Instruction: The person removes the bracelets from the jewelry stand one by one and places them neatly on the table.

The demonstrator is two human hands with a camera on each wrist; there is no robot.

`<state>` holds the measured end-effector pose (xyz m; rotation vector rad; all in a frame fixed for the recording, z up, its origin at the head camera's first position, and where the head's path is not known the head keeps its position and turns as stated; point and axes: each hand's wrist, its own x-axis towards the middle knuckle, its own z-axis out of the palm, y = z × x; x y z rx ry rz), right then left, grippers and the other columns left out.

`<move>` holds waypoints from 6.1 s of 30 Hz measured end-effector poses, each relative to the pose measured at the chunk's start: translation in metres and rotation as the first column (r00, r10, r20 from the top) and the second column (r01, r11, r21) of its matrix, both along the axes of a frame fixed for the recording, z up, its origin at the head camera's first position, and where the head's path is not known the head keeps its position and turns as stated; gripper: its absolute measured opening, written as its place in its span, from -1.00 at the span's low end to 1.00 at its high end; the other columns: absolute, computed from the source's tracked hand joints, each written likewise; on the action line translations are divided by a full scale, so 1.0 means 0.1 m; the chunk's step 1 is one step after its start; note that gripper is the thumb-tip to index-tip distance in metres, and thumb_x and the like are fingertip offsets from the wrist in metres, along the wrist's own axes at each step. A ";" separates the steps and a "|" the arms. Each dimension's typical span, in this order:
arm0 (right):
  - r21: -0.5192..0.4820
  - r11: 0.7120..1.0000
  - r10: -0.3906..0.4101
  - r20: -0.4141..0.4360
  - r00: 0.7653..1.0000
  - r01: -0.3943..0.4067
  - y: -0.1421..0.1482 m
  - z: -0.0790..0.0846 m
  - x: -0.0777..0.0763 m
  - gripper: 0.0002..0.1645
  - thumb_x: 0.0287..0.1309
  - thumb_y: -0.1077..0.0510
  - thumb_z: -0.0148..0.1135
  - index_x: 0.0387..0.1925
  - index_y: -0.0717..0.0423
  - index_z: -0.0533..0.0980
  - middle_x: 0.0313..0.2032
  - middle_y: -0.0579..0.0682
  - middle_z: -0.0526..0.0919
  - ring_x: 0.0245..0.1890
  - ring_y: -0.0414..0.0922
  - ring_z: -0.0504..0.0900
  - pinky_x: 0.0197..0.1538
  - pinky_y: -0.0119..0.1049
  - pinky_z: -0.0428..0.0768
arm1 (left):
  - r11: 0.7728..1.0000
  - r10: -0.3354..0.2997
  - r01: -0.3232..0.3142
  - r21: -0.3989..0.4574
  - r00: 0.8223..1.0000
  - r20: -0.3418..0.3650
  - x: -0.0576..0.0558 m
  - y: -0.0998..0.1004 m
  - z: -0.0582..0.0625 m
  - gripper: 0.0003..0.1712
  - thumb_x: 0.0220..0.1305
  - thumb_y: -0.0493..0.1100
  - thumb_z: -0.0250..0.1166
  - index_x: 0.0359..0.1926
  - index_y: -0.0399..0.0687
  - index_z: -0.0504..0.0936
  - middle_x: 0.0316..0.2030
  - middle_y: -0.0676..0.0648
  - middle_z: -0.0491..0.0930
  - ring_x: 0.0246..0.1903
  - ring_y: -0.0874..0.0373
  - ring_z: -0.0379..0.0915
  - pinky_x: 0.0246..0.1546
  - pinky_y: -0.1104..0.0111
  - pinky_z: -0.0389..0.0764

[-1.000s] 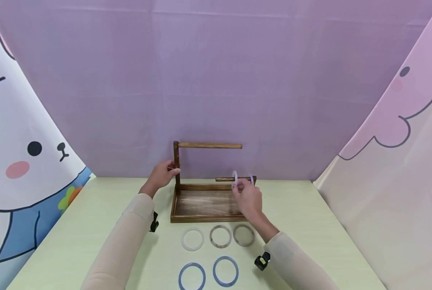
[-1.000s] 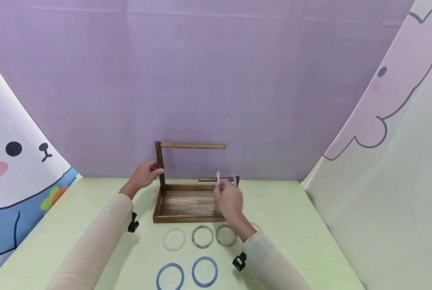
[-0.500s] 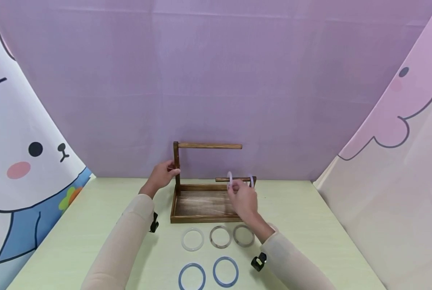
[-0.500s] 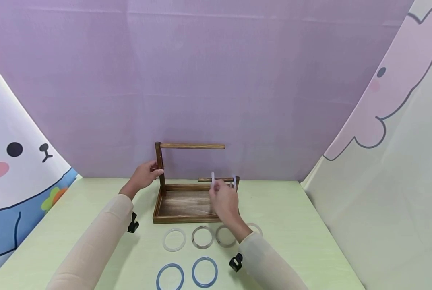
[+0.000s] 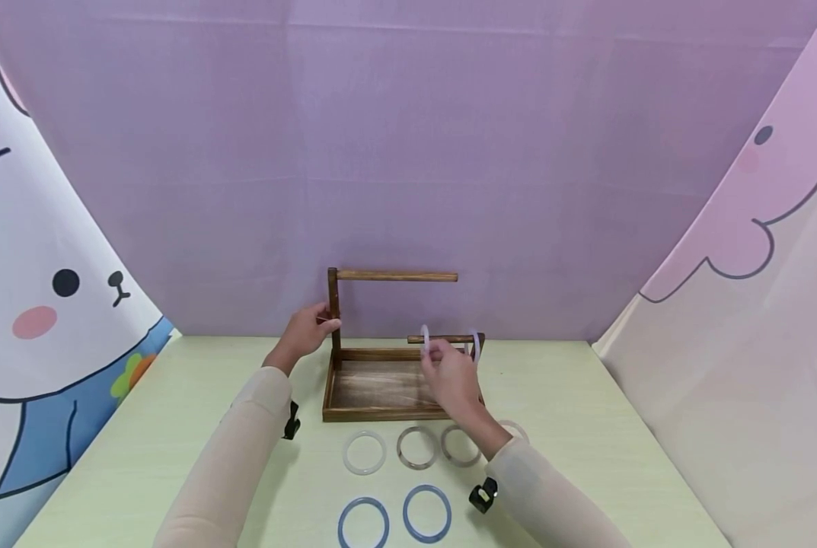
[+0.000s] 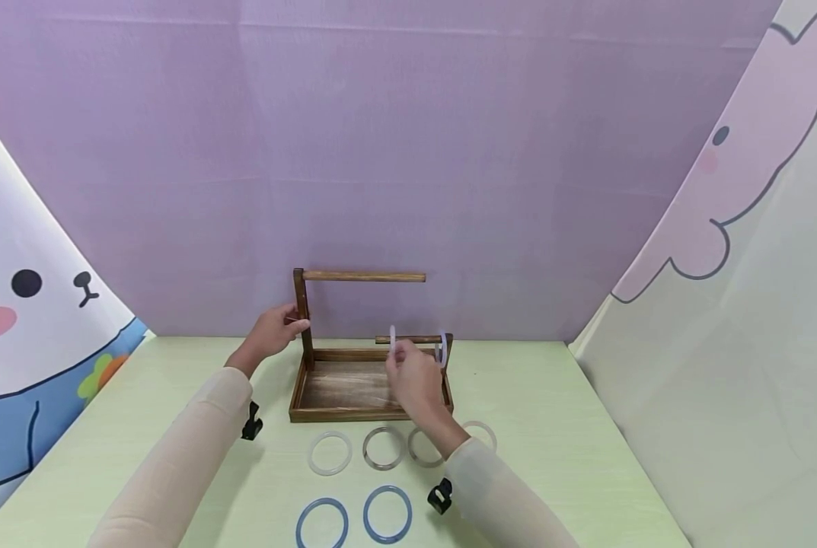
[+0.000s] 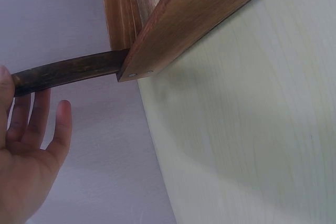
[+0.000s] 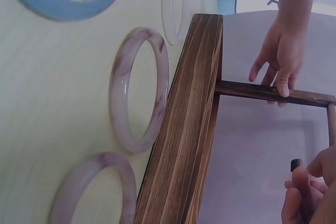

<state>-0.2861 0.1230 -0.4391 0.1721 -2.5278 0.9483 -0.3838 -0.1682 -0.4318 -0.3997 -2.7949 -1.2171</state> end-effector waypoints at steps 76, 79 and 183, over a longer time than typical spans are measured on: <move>0.208 0.841 0.519 -0.045 0.854 -0.500 0.11 -0.13 0.25 -0.84 0.22 0.20 0.37 -0.15 0.07 0.71 -0.41 -0.15 0.74 -0.58 -0.49 0.41 -0.61 -0.62 0.38 | 1.000 0.007 -0.007 0.010 1.000 0.022 -0.02 -0.03 -0.02 -0.66 0.55 -0.08 0.16 0.15 -0.20 0.55 0.08 -0.28 0.62 0.17 -0.23 0.53 0.14 -0.08 0.58; 0.227 0.828 0.532 -0.031 0.846 -0.513 0.14 -0.15 0.27 -0.88 0.23 0.17 0.38 -0.20 0.04 0.71 -0.43 -0.17 0.72 -0.56 -0.48 0.45 -0.55 -0.62 0.43 | 1.000 0.008 -0.008 0.007 1.000 0.019 -0.01 -0.03 -0.02 -0.65 0.54 -0.08 0.17 0.16 -0.21 0.55 0.08 -0.28 0.62 0.17 -0.23 0.53 0.15 -0.08 0.58; 0.212 0.340 0.839 0.373 0.397 -0.916 1.32 -0.58 0.83 -0.81 0.12 0.07 0.51 -0.19 -0.06 0.80 -0.44 -0.19 0.71 -0.41 -0.59 0.42 -0.31 -0.79 0.41 | 1.000 -0.002 0.002 0.002 1.000 0.025 -0.04 -0.04 -0.04 -0.59 0.56 -0.02 0.14 0.21 -0.20 0.51 0.12 -0.29 0.61 0.19 -0.24 0.52 0.15 -0.10 0.57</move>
